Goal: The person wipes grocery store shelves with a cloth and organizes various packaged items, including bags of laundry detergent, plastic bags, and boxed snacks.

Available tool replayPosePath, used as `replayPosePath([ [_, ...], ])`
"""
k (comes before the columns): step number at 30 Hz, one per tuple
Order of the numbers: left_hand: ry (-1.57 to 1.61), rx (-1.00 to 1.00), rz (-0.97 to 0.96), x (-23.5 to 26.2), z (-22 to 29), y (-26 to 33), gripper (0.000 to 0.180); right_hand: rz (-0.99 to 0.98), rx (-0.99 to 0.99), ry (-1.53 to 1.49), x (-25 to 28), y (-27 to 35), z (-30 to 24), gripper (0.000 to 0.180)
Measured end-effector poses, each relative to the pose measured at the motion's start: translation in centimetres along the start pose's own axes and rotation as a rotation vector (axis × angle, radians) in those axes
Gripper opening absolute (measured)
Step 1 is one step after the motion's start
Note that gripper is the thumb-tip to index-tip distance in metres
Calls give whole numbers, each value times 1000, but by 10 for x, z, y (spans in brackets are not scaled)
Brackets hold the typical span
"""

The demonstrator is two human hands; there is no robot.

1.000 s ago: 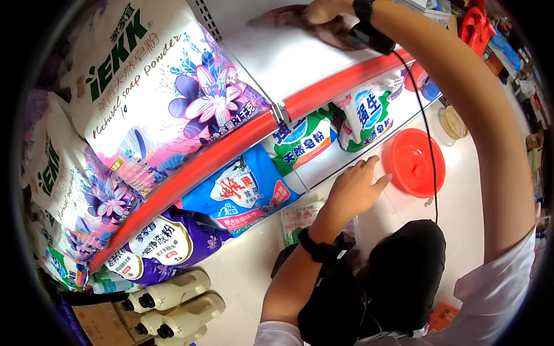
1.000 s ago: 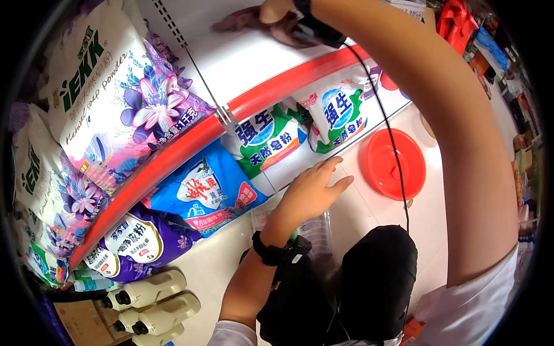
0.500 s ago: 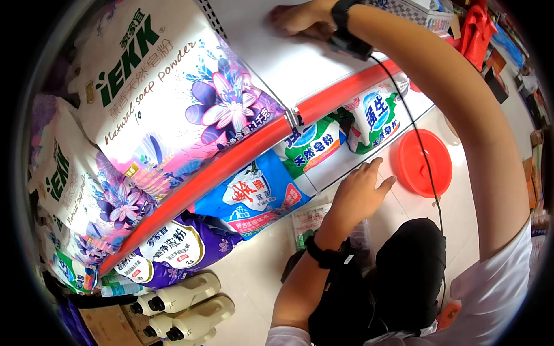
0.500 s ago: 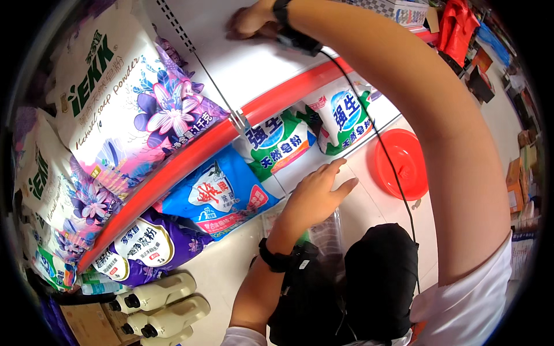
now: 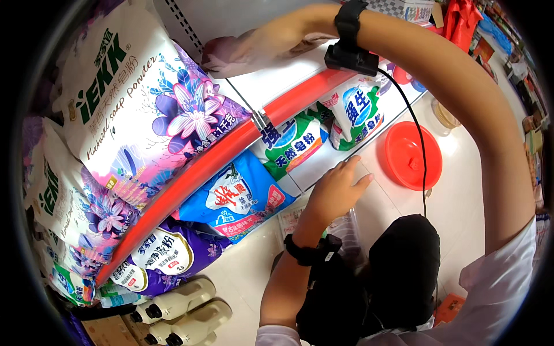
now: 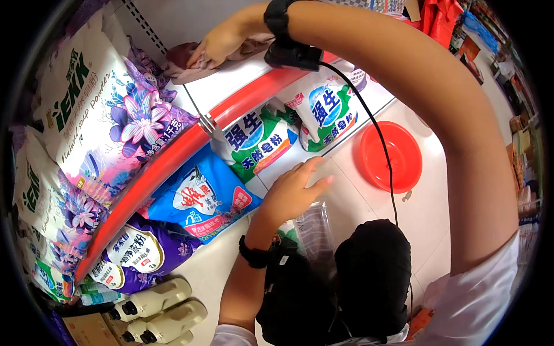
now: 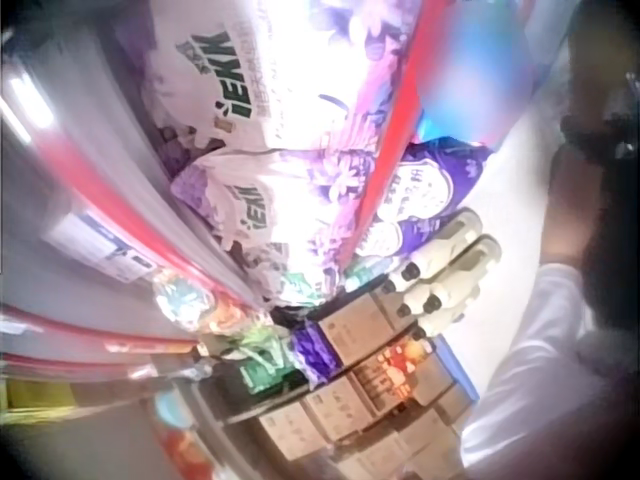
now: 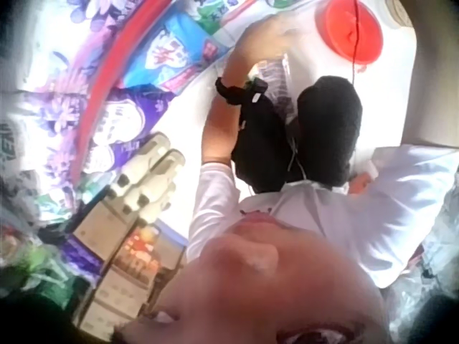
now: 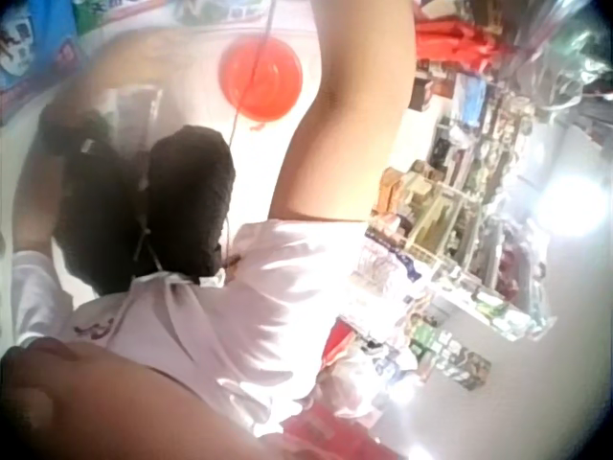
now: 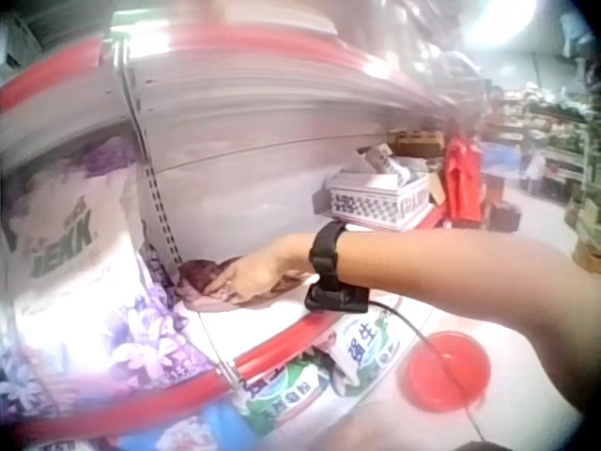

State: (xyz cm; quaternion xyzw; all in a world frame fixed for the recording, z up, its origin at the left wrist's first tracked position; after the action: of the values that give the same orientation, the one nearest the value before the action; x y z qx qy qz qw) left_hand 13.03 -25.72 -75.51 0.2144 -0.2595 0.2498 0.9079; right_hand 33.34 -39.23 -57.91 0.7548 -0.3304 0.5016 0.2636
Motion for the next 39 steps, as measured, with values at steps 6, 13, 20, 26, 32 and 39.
replayPosePath([
  [6,-7,41,-15,5,-1,8,69,43,-566,-639,20,65,23,33],
  [13,24,34,-35,9,-3,16,69,-244,-346,755,20,117,121,31],
  [20,43,-28,-53,4,3,16,67,-29,-503,939,-4,150,48,32],
  [26,8,-65,-8,4,1,16,67,425,-327,339,-13,91,-107,27],
  [32,-137,-123,26,-9,12,26,65,1162,156,-355,-17,142,-126,29],
  [39,-107,-486,-158,-71,60,104,64,708,-174,469,-93,292,-176,33],
])
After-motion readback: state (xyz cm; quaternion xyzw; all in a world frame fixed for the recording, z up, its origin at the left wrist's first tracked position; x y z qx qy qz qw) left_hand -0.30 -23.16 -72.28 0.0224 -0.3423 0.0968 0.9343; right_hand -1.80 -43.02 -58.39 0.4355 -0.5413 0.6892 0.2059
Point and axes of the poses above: each hand's wrist, its own y-axis away from the middle knuckle, its own x-axis out of the back of the hand, z = x × y, the point moved 3 cm from there along -y, towards the middle knuckle, and after that the axes turned 11 degrees about x, right-handed, at the moved point
